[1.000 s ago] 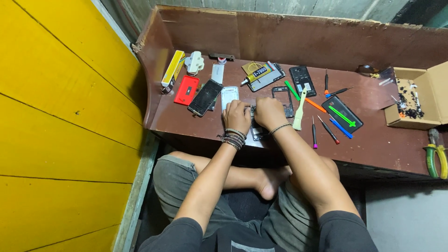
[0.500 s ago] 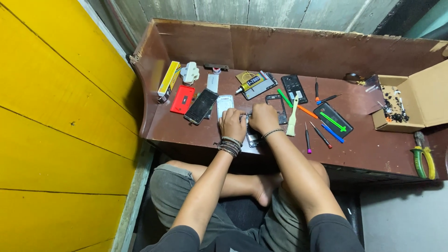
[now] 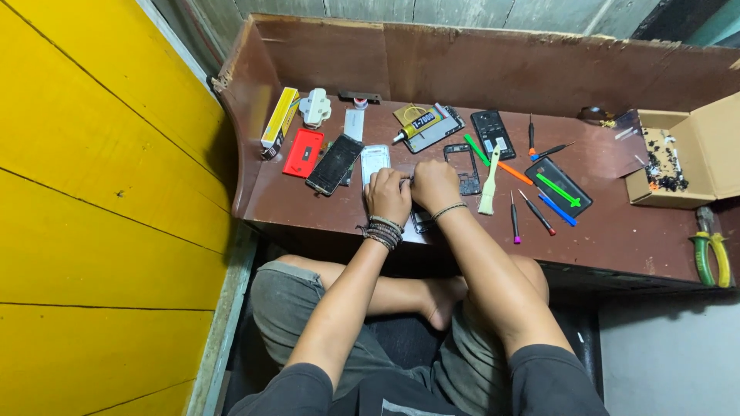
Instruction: Cleaning and inspecting small electronic components on a mobile phone motherboard using a precision tool.
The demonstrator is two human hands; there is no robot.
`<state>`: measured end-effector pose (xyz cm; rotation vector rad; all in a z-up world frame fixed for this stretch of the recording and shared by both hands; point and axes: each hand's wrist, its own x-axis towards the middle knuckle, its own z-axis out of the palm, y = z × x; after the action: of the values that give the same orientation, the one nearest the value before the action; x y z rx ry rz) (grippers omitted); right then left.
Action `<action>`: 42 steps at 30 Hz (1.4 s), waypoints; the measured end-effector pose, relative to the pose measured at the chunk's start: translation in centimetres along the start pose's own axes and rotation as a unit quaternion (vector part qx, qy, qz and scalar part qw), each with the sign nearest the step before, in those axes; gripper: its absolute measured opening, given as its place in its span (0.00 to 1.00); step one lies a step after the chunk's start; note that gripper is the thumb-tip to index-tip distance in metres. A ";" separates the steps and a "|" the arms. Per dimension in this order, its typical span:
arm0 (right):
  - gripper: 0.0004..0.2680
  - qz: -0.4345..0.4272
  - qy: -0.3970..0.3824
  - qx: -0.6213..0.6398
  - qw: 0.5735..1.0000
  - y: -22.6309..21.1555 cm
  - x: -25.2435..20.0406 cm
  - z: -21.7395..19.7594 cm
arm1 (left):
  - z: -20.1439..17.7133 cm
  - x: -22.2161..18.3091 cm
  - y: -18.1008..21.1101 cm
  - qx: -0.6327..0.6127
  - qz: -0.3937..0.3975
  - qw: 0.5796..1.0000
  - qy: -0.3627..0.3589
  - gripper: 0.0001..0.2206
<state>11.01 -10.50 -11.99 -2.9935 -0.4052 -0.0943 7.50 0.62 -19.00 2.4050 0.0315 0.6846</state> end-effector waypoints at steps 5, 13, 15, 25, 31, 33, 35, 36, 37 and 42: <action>0.10 -0.002 -0.014 0.002 1.000 0.1 0.3 -0.3 | -0.4 -0.1 0.3 0.001 0.003 1.000 0.005 0.04; 0.09 -0.016 0.000 -0.006 1.000 0.0 0.3 0.4 | -0.4 -0.1 0.4 0.006 -0.006 1.000 0.001 0.03; 0.08 -0.021 -0.009 -0.016 1.000 -0.3 0.2 0.0 | -0.4 -0.2 0.3 0.005 -0.001 1.000 0.008 0.04; 0.06 -0.031 0.028 -0.007 0.999 1.7 0.7 1.4 | -1.0 -0.1 0.6 0.004 -0.010 1.000 -0.010 0.02; 0.07 -0.039 0.005 0.110 0.993 5.2 1.2 2.7 | -1.6 0.0 1.1 0.003 -0.030 0.999 -0.032 0.02; 0.08 -0.027 -0.012 0.140 0.990 6.1 1.1 3.0 | -1.8 -0.1 1.2 -0.015 -0.021 1.000 -0.008 0.02; 0.08 -0.029 -0.016 0.151 0.988 5.9 0.8 2.6 | -1.7 -0.3 1.1 -0.015 -0.024 1.000 -0.006 0.02; 0.08 -0.031 -0.018 0.162 0.986 5.8 0.7 2.4 | -1.7 -0.3 1.0 -0.015 -0.024 1.000 -0.003 0.02; 0.08 -0.032 -0.021 0.162 0.986 5.9 0.8 2.5 | -1.5 -0.3 0.9 -0.014 -0.026 1.000 -0.003 0.02; 0.07 -0.033 -0.007 0.171 0.985 6.1 0.7 2.7 | -1.6 -0.4 0.9 -0.010 -0.027 0.999 -0.020 0.02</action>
<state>13.41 -15.76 -15.32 -2.6446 -0.4681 -0.0077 6.27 0.68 -17.62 2.3884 0.0715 0.6086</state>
